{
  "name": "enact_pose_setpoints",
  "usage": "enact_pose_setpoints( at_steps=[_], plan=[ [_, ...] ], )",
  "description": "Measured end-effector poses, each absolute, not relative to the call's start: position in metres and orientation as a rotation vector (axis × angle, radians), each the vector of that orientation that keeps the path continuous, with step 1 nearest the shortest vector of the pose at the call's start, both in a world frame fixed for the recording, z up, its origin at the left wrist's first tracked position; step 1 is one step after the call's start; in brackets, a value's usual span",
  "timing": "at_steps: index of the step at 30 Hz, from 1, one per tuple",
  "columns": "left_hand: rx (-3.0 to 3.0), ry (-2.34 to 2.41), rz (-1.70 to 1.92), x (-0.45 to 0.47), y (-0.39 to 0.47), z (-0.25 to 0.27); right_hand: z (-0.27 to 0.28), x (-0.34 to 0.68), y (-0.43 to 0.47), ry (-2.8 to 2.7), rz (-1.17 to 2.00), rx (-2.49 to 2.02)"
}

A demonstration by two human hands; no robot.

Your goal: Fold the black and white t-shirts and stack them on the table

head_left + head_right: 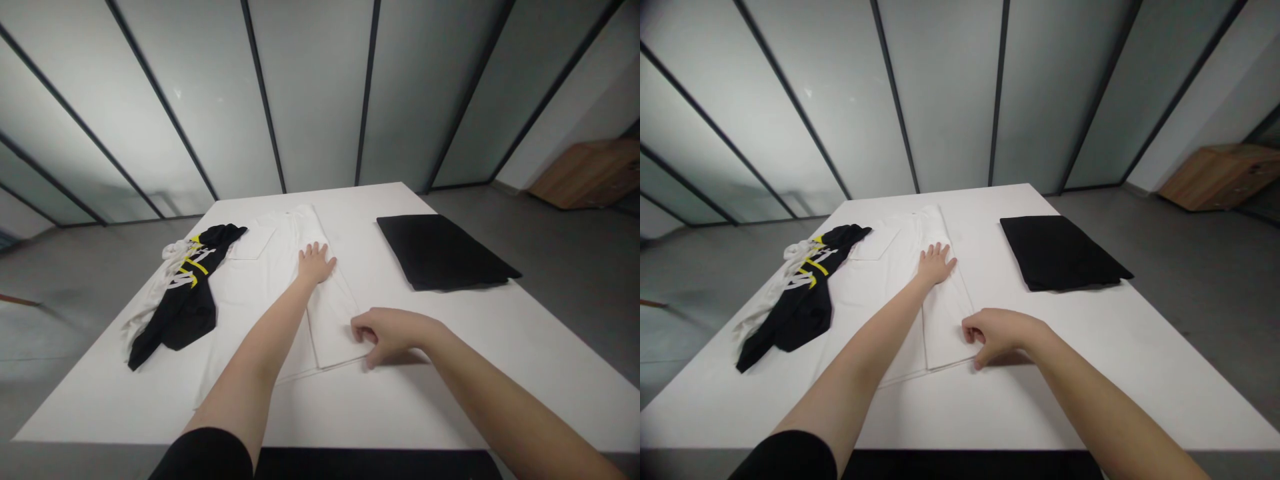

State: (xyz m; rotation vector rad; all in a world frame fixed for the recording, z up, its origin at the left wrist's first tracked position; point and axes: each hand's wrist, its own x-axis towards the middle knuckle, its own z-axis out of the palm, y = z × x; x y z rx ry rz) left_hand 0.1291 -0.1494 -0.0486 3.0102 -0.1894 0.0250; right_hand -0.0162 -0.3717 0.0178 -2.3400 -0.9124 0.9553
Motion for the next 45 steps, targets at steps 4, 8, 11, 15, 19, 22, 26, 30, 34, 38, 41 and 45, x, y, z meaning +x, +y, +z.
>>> enact_pose_setpoints(
  at_steps=[4,8,11,15,19,22,26,30,34,38,41,45],
  plan=[
    [3.003,-0.191,0.061,0.129,-0.149,-0.052,0.027,-0.021,-0.376,-0.912,0.767,-2.534],
    [3.002,-0.182,0.072,0.128,-0.15,-0.051,0.033,-0.03,-0.375,-0.852,1.041,-2.474],
    [2.997,-0.169,0.058,0.128,-0.151,-0.05,0.033,-0.032,-0.372,-0.786,1.287,-2.337],
    [2.995,-0.13,0.072,0.128,-0.153,-0.053,0.019,-0.026,-0.356,-0.842,0.612,-2.316],
    [2.993,-0.122,0.112,0.129,-0.155,-0.057,-0.01,-0.013,-0.317,-0.791,-0.232,-2.158],
    [2.973,-0.145,0.123,0.131,-0.152,-0.056,-0.032,-0.006,-0.289,-0.887,-0.305,-2.268],
    [2.948,-0.189,0.102,0.133,-0.141,-0.05,-0.052,-0.005,-0.28,-0.946,-0.124,-2.58],
    [2.978,-0.284,0.154,0.131,-0.135,-0.047,-0.061,-0.015,-0.302,-1.036,-0.006,-2.689],
    [2.999,-0.244,0.173,0.129,-0.139,-0.05,-0.067,-0.034,-0.329,-1.028,-0.002,-2.698],
    [2.999,-0.198,0.161,0.129,-0.143,-0.05,-0.07,-0.063,-0.349,-1.069,-0.032,-2.621],
    [2.999,-0.195,0.177,0.129,-0.144,-0.05,-0.06,-0.08,-0.36,-1.232,0.097,-2.48],
    [3.003,-0.202,0.221,0.128,-0.144,-0.05,-0.026,-0.08,-0.369,-1.457,0.342,-2.216]
  ],
)
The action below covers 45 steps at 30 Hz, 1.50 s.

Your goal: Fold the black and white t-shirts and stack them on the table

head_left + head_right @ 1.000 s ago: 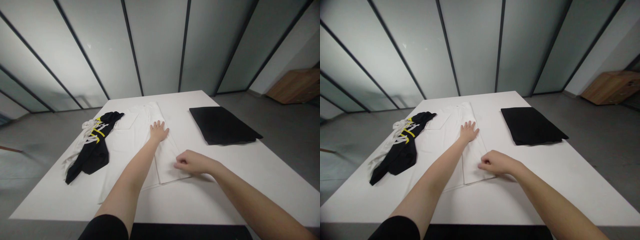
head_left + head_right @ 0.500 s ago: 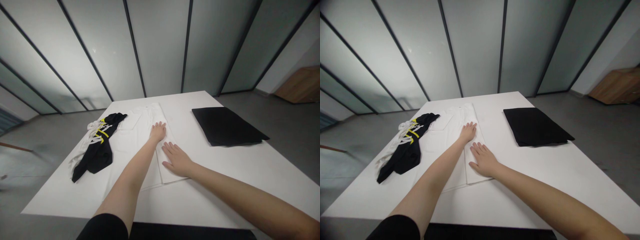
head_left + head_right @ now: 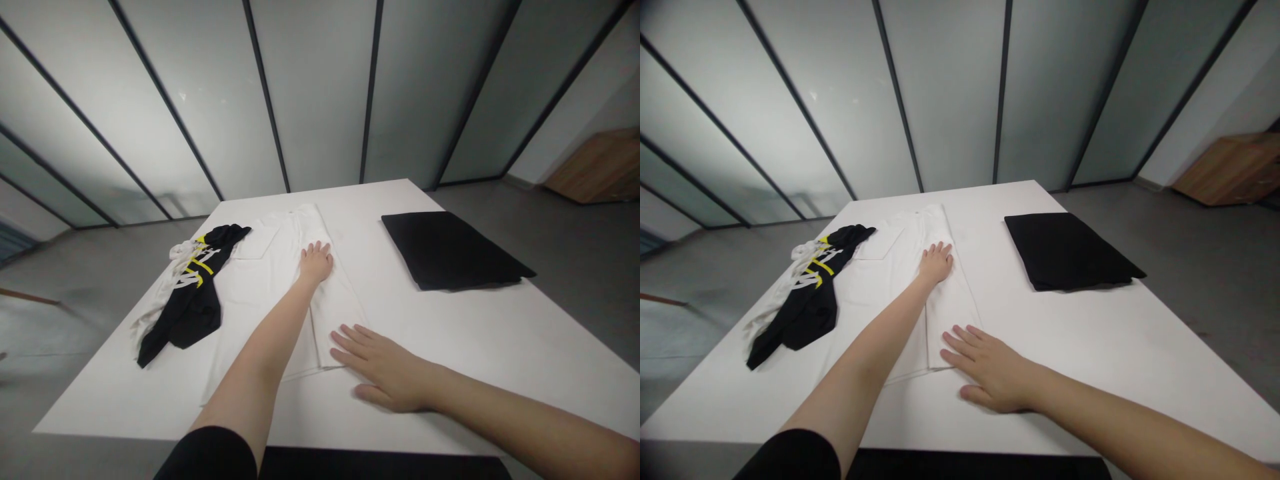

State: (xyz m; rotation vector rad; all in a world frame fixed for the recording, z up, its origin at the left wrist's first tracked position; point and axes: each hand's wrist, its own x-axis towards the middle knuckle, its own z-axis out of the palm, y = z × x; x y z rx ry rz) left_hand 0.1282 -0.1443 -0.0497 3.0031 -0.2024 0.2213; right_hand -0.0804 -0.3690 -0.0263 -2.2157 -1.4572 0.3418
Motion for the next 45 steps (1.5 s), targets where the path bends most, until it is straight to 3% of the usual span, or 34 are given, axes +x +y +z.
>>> enact_pose_setpoints(
  at_steps=[6,11,13,19,27,30,37,45],
  plan=[
    [2.957,-0.19,0.246,0.129,-0.143,-0.05,-0.001,-0.032,-0.354,-1.363,0.446,-1.982],
    [2.762,-0.162,0.313,0.136,-0.134,-0.052,-0.027,0.011,-0.307,-1.189,-0.098,-2.12],
    [2.69,-0.13,0.351,0.138,-0.129,-0.052,-0.039,0.013,-0.293,-1.186,-0.162,-2.208],
    [2.76,-0.234,0.369,0.134,-0.128,-0.053,-0.05,-0.024,-0.296,-1.348,0.126,-2.404],
    [3.025,-0.257,0.17,0.126,-0.151,-0.036,-0.024,-0.062,-0.328,-1.589,0.362,-1.957],
    [3.084,-0.161,0.129,0.126,-0.166,-0.03,-0.024,-0.052,-0.331,-1.327,0.41,-1.777],
    [2.97,0.105,0.359,0.096,-0.205,-0.044,-0.036,-0.014,-0.345,-0.477,-0.017,-1.821],
    [2.974,-0.166,0.31,0.029,-0.211,-0.042,-0.035,0.0,-0.351,-0.213,-0.191,-1.781]
  ],
)
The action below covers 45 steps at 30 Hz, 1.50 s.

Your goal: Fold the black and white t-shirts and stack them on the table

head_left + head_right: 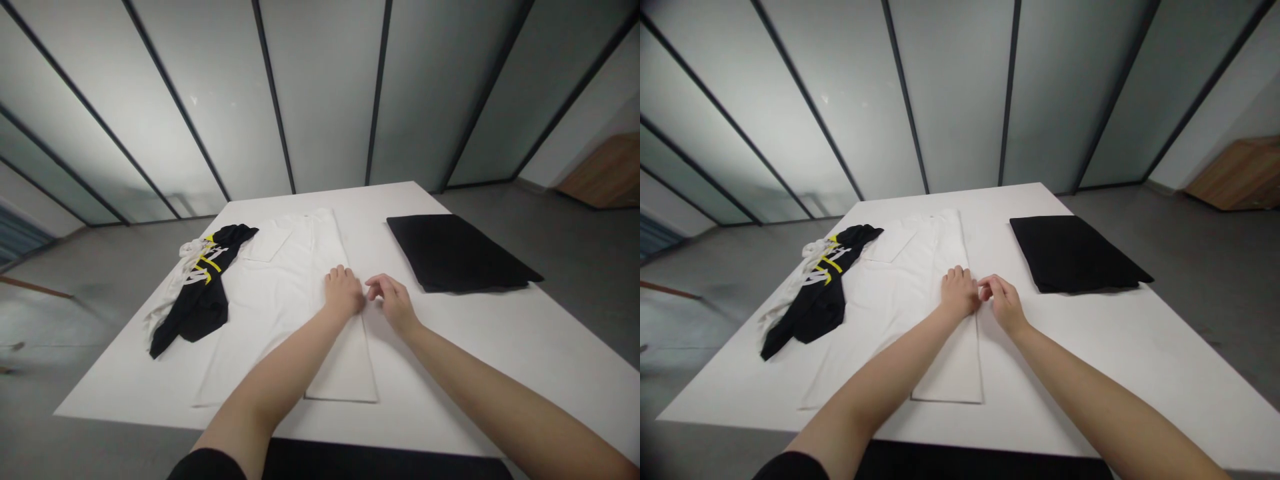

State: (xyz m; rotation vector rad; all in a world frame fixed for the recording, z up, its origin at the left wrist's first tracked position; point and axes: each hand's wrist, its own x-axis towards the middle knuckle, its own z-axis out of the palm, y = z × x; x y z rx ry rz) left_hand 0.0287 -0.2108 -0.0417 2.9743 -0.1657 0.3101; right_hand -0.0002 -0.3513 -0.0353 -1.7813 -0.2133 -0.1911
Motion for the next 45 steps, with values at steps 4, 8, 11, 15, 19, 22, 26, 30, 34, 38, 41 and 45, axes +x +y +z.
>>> enact_pose_setpoints(
  at_steps=[4,8,11,15,19,22,26,30,34,38,41,45],
  plan=[
    [2.944,-0.379,0.316,-0.017,-0.205,-0.047,-0.038,0.002,-0.349,-0.192,-0.198,-1.735],
    [2.919,-0.488,0.288,-0.046,-0.195,-0.057,-0.038,0.005,-0.348,-0.2,-0.184,-1.718],
    [2.883,-0.521,0.257,-0.045,-0.185,-0.063,-0.038,0.007,-0.347,-0.233,-0.193,-1.736],
    [2.856,-0.514,0.24,-0.013,-0.165,-0.067,-0.036,0.0,-0.346,-0.412,-0.238,-1.781],
    [2.882,-0.571,0.271,0.033,-0.145,-0.07,-0.036,-0.013,-0.336,-0.845,-0.214,-1.851],
    [2.891,-0.616,0.292,0.065,-0.135,-0.073,-0.041,-0.02,-0.324,-1.122,-0.145,-1.973],
    [2.886,-0.599,0.288,0.098,-0.128,-0.072,-0.047,-0.029,-0.315,-1.337,0.046,-2.278],
    [2.88,-0.561,0.274,0.121,-0.126,-0.064,-0.039,-0.045,-0.314,-1.501,0.212,-2.257],
    [2.885,-0.52,0.239,0.131,-0.129,-0.056,-0.024,-0.053,-0.313,-1.631,0.335,-1.922],
    [2.886,-0.448,0.245,0.117,-0.137,-0.054,-0.027,-0.039,-0.319,-1.441,0.332,-1.666],
    [2.868,-0.377,0.343,0.088,-0.146,-0.057,-0.039,-0.023,-0.327,-1.219,0.094,-1.651],
    [2.849,-0.275,0.484,0.035,-0.151,-0.059,-0.049,-0.011,-0.334,-0.94,-0.148,-1.694]
  ],
)
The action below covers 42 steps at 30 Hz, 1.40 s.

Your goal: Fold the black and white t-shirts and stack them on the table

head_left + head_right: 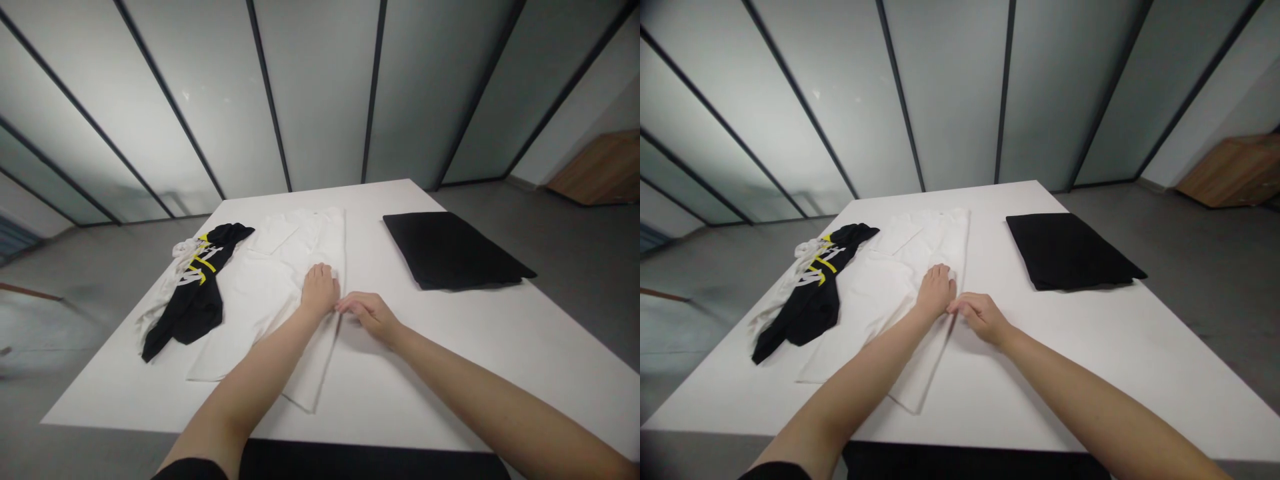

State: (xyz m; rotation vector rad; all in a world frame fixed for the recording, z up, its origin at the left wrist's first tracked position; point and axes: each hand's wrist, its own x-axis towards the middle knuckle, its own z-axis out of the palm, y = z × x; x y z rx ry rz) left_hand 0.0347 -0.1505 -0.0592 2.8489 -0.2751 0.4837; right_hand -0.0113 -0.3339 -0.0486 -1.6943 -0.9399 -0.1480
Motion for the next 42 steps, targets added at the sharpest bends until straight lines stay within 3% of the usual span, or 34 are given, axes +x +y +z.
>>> enact_pose_setpoints(
  at_steps=[7,15,22,30,36,42],
  plan=[
    [2.861,-0.366,0.566,-0.033,-0.137,-0.06,-0.055,-0.003,-0.327,-0.972,-0.069,-1.901],
    [2.975,-0.386,0.401,-0.067,-0.13,-0.075,-0.07,0.048,-0.317,-1.23,0.02,-2.512],
    [3.006,-0.343,0.213,-0.068,-0.134,-0.059,-0.053,0.11,-0.309,-0.846,0.025,-2.846],
    [2.993,-0.46,0.206,-0.094,-0.129,-0.047,-0.05,0.077,-0.312,-0.744,0.015,-2.859],
    [3.072,-0.513,-0.012,-0.104,-0.131,-0.013,-0.051,0.004,-0.317,-0.816,-0.098,-2.811],
    [2.97,-0.483,0.279,-0.087,-0.144,-0.036,-0.065,0.006,-0.312,-0.638,-0.131,-2.866]
  ],
)
